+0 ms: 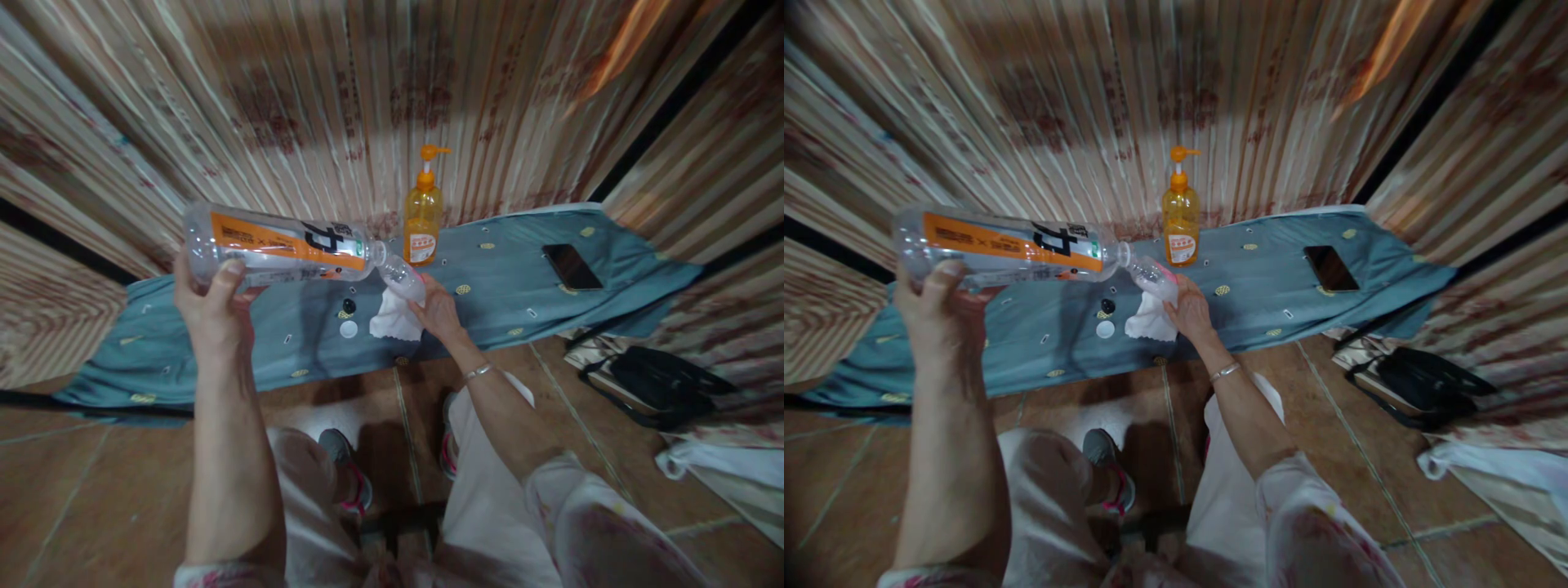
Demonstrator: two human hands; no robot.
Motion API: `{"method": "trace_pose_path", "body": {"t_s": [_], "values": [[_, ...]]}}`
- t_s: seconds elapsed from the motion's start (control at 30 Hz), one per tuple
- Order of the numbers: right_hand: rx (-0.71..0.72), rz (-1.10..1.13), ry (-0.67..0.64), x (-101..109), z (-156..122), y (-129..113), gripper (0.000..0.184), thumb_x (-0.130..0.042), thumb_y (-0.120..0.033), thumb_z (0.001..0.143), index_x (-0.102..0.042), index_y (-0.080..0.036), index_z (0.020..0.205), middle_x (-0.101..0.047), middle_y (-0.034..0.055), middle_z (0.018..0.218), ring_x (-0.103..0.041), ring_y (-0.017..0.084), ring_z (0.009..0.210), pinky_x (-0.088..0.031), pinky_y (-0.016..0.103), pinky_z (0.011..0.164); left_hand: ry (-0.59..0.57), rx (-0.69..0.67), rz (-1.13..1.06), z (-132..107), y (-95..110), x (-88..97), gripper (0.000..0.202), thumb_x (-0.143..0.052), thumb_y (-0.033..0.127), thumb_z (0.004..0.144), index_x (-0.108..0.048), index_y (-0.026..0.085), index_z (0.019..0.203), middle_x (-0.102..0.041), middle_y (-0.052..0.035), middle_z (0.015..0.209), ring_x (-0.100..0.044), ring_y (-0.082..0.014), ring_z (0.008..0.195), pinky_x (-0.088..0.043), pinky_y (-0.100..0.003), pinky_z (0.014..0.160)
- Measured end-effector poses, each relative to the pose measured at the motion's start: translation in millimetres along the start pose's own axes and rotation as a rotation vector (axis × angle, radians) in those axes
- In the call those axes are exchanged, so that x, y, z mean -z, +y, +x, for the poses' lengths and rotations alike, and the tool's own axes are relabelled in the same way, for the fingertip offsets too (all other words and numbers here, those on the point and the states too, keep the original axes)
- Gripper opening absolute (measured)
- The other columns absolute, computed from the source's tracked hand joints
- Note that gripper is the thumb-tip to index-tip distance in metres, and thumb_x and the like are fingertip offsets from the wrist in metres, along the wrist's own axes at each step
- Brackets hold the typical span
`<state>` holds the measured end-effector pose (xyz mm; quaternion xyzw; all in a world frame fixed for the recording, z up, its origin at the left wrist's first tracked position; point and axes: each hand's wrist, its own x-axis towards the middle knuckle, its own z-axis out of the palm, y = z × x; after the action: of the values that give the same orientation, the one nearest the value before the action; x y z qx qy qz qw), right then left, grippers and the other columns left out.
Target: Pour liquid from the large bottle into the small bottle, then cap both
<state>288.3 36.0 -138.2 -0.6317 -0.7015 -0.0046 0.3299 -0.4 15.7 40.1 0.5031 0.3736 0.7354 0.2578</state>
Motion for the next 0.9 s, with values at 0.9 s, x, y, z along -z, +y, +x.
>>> {"method": "trace_pose_path", "body": {"t_s": [0.9], "values": [[-0.015, 0.056, 0.020, 1.0, -0.5, -1.6, 0.063, -0.050, -0.044, 0.091, -0.042, -0.003, 0.138, -0.059, 0.0263, 0.129, -0.057, 0.033, 0.120, -0.047, 0.049, 0.102, -0.024, -0.019, 0.028, 4.3, 6.7, -5.1, 0.049, -0.075, 0.035, 0.047, -0.057, 0.022, 0.091, -0.053, 0.0000, 0.081, -0.058, -0.0188, 0.077, -0.057, -0.048, 0.070]]}}
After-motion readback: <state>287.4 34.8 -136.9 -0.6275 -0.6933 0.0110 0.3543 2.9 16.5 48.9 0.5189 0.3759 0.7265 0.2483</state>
